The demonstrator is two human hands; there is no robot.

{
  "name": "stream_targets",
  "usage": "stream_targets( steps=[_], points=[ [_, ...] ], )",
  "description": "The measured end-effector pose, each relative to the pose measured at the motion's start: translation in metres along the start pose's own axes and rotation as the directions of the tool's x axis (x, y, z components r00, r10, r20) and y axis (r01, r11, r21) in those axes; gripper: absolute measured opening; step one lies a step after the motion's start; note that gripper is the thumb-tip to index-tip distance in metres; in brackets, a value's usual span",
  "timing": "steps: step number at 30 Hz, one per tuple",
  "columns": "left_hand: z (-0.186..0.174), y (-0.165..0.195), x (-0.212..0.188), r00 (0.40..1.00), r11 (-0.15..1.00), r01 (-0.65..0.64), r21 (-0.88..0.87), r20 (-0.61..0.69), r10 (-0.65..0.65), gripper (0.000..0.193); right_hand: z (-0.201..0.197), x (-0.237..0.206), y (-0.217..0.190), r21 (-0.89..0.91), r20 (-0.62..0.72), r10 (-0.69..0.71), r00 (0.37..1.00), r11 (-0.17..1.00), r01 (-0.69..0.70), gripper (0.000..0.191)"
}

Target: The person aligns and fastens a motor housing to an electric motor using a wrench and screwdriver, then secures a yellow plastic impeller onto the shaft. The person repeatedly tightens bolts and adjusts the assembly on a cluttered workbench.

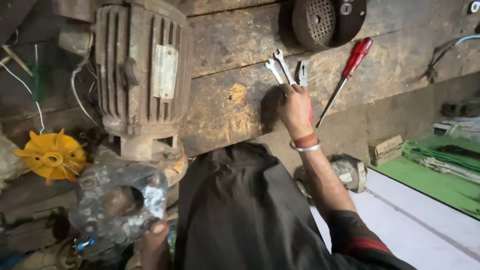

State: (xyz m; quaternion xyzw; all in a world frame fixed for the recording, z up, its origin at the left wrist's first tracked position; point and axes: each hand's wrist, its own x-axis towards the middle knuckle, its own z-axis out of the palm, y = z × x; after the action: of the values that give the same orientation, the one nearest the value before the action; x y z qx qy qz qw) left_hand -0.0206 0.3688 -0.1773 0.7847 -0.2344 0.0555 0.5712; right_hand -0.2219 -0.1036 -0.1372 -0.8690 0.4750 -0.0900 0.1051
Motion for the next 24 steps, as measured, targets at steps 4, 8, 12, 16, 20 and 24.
stream_targets(
  steps=[4, 8, 12, 16, 20, 24],
  points=[
    [-0.005, -0.012, -0.007, 0.987, 0.988, -0.146, 0.043, 0.081, 0.142, 0.091, -0.005, 0.002, -0.019, -0.057, 0.128, 0.082, 0.988, 0.996, -0.075, 0.027],
    [0.012, -0.01, -0.004, 0.962, 0.952, -0.269, 0.146, 0.094, 0.258, 0.104, -0.009, 0.019, -0.02, -0.12, 0.254, 0.084, 0.964, 0.991, -0.055, 0.032],
    [0.048, 0.014, 0.023, 0.923, 0.83, -0.37, 0.417, 0.068, 0.378, 0.117, 0.006, 0.04, 0.001, 0.048, 0.31, -0.146, 0.939, 0.989, 0.138, 0.016],
    [0.094, 0.065, 0.032, 0.973, 0.848, -0.187, 0.495, -0.023, 0.229, 0.134, 0.032, 0.048, 0.016, 0.682, 0.638, -0.207, 0.742, 0.598, -0.42, 0.013],
    [0.131, 0.126, 0.013, 0.978, 0.923, 0.148, 0.354, -0.19, -0.084, 0.121, 0.041, 0.086, -0.001, 0.753, -0.04, -0.538, 0.842, 0.538, 0.38, 0.023],
    [0.168, 0.145, 0.006, 0.942, 0.93, 0.237, 0.28, -0.301, -0.149, 0.109, 0.033, 0.174, -0.03, 0.669, 0.065, -0.406, 0.912, 0.695, 0.262, 0.025]
  ],
)
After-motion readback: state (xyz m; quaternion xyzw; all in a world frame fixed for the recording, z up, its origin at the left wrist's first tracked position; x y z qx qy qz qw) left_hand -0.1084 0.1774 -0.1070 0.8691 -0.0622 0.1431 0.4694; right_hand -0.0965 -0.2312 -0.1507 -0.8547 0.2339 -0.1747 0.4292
